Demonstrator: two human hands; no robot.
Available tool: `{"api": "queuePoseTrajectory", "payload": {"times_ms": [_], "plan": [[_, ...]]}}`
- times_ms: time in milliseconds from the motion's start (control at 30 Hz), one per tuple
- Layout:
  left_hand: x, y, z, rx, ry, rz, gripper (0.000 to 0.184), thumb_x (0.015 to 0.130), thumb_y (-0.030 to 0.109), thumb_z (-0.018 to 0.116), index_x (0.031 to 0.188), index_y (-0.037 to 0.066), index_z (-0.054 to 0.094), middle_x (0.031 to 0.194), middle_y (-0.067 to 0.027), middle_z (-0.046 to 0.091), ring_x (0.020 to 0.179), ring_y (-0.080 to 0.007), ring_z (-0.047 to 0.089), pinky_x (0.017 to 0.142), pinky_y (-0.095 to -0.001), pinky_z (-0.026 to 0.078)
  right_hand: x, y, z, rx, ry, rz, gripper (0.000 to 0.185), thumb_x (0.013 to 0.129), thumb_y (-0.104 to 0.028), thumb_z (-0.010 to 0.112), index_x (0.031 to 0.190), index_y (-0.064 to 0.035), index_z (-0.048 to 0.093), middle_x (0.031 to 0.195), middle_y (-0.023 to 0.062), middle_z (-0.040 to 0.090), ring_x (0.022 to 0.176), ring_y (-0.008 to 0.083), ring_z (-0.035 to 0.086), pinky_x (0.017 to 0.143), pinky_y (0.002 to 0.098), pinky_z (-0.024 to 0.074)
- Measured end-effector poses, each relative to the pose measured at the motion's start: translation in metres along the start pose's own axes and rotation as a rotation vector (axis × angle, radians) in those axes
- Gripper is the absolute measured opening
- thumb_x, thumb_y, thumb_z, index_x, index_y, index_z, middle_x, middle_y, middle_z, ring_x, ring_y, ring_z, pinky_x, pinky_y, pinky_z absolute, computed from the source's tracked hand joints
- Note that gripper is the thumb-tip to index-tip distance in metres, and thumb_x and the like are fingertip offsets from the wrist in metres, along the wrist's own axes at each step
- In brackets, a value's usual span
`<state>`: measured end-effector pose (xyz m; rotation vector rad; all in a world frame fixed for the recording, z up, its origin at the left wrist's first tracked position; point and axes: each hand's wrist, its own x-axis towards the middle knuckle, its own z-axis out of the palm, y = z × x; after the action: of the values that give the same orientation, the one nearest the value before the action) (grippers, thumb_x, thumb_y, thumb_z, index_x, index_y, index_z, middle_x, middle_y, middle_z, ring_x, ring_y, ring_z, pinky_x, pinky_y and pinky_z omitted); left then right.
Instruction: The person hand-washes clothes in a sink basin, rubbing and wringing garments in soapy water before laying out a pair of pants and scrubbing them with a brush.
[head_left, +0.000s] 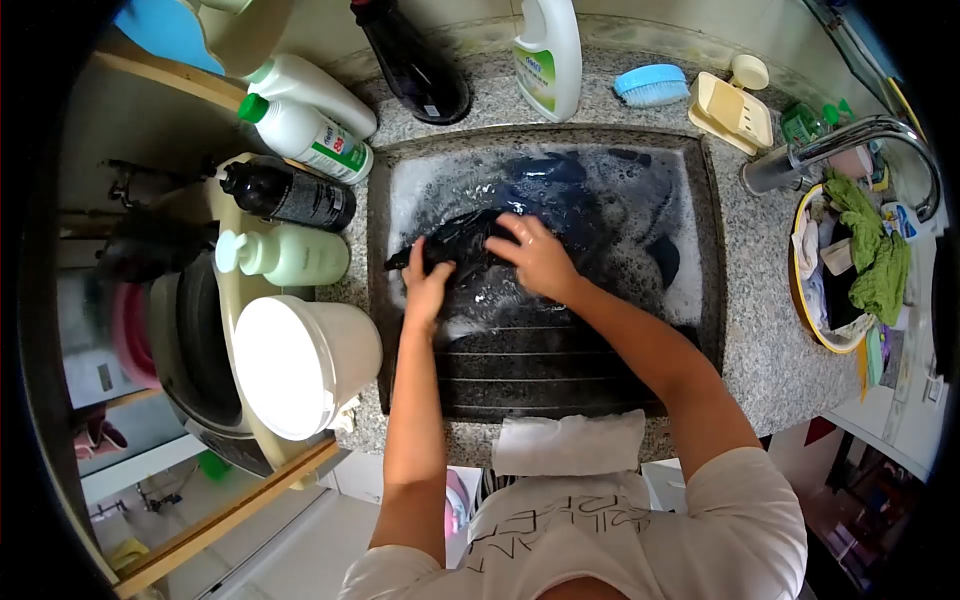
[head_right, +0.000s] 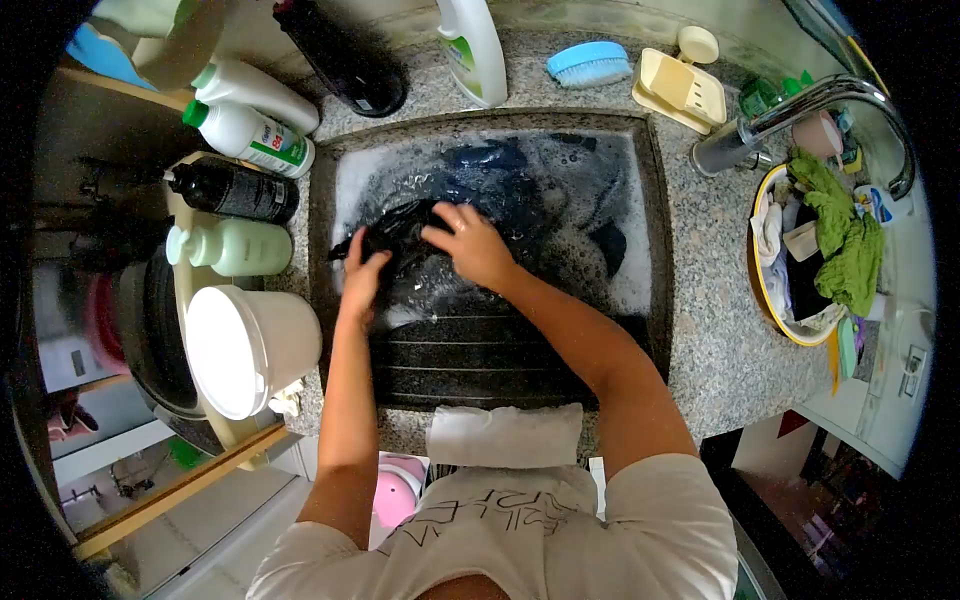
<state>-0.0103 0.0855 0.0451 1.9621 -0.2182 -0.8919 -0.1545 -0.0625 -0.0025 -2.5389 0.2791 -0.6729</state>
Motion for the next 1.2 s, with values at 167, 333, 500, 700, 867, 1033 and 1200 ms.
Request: {"api": "queuePoseTrajectory", "payload": {"times_ms": [167, 333, 500, 700, 867, 1033, 1200], "plan": [[0.035, -0.041, 0.000, -0.118, -0.086, 0.022, 0.073, 0.077, 0.020, 0.065, 0.141, 0.021, 0.030, 0.143, -0.0193, 0.022, 0.129, -0.0348, 0.031, 0.102, -0.0426, 0.031, 0.000, 0.020, 0.021, 0.139, -0.257, 0.251, 0.053, 0.069, 0.011, 0.056, 0.114, -0.0165, 0.058, 0.133, 0.0127, 0.043, 0.115, 0.0327, 0.048, 0.092, 0.0392, 0.0428], [0.008, 0.014, 0.008, -0.693, -0.309, -0.293, 0.069, 0.086, 0.055, 0.048, 0.137, 0.011, 0.032, 0.131, -0.0125, 0.043, 0.117, -0.0325, 0.045, 0.082, -0.0625, 0.041, 0.042, -0.032, -0.003, 0.376, -0.005, 0.178, 0.026, 0.062, 0.002, 0.061, 0.084, -0.0111, 0.065, 0.110, 0.0113, 0.058, 0.102, 0.0345, 0.053, 0.086, 0.0400, 0.0438], [0.000, 0.041, 0.021, -0.917, -0.325, -0.568, 0.050, 0.087, 0.052, 0.050, 0.102, 0.005, 0.057, 0.092, -0.0118, 0.062, 0.077, -0.0267, 0.058, 0.074, -0.0368, 0.051, 0.036, -0.140, -0.036, 0.473, 0.049, -0.243, 0.029, 0.051, -0.006, 0.066, 0.080, -0.0111, 0.065, 0.103, 0.0076, 0.059, 0.101, 0.0274, 0.053, 0.093, 0.0468, 0.0356], [0.016, -0.026, 0.019, -0.844, -0.604, 0.152, 0.025, 0.091, 0.027, 0.046, 0.102, 0.006, 0.056, 0.094, -0.0087, 0.058, 0.082, -0.0217, 0.057, 0.085, -0.0334, 0.047, 0.040, -0.104, -0.014, 0.362, 0.245, -0.254, 0.031, 0.050, -0.008, 0.065, 0.081, -0.0123, 0.065, 0.097, 0.0075, 0.059, 0.100, 0.0258, 0.055, 0.093, 0.0475, 0.0387], [-0.002, -0.001, 0.023, -0.891, -0.350, -0.118, 0.024, 0.089, 0.025, 0.048, 0.104, 0.008, 0.056, 0.100, -0.0070, 0.059, 0.088, -0.0181, 0.059, 0.076, -0.0333, 0.051, 0.056, -0.056, -0.002, 0.588, 0.432, 0.221, 0.027, 0.058, 0.000, 0.053, 0.083, -0.0043, 0.061, 0.084, 0.0122, 0.062, 0.081, 0.0310, 0.061, 0.074, 0.0347, 0.0493], [-0.028, 0.027, 0.000, -0.463, -0.131, -0.001, 0.036, 0.086, 0.020, 0.054, 0.120, 0.009, 0.049, 0.102, -0.0068, 0.057, 0.098, -0.0197, 0.057, 0.081, -0.0314, 0.048, 0.029, 0.000, 0.003, 0.245, 0.199, 0.386, 0.032, 0.062, -0.001, 0.060, 0.093, -0.0093, 0.060, 0.100, 0.0100, 0.058, 0.091, 0.0313, 0.058, 0.073, 0.0360, 0.0491], [-0.006, -0.005, -0.005, 0.042, 0.068, -0.060, 0.069, 0.082, 0.024, 0.061, 0.141, 0.018, 0.025, 0.144, -0.0118, 0.015, 0.126, -0.0287, 0.034, 0.090, -0.0423, 0.042, 0.001, 0.002, 0.010, -0.033, -0.025, 0.095, 0.047, 0.067, 0.004, 0.062, 0.109, -0.0166, 0.056, 0.122, 0.0098, 0.046, 0.106, 0.0326, 0.049, 0.074, 0.0403, 0.0501]]}}
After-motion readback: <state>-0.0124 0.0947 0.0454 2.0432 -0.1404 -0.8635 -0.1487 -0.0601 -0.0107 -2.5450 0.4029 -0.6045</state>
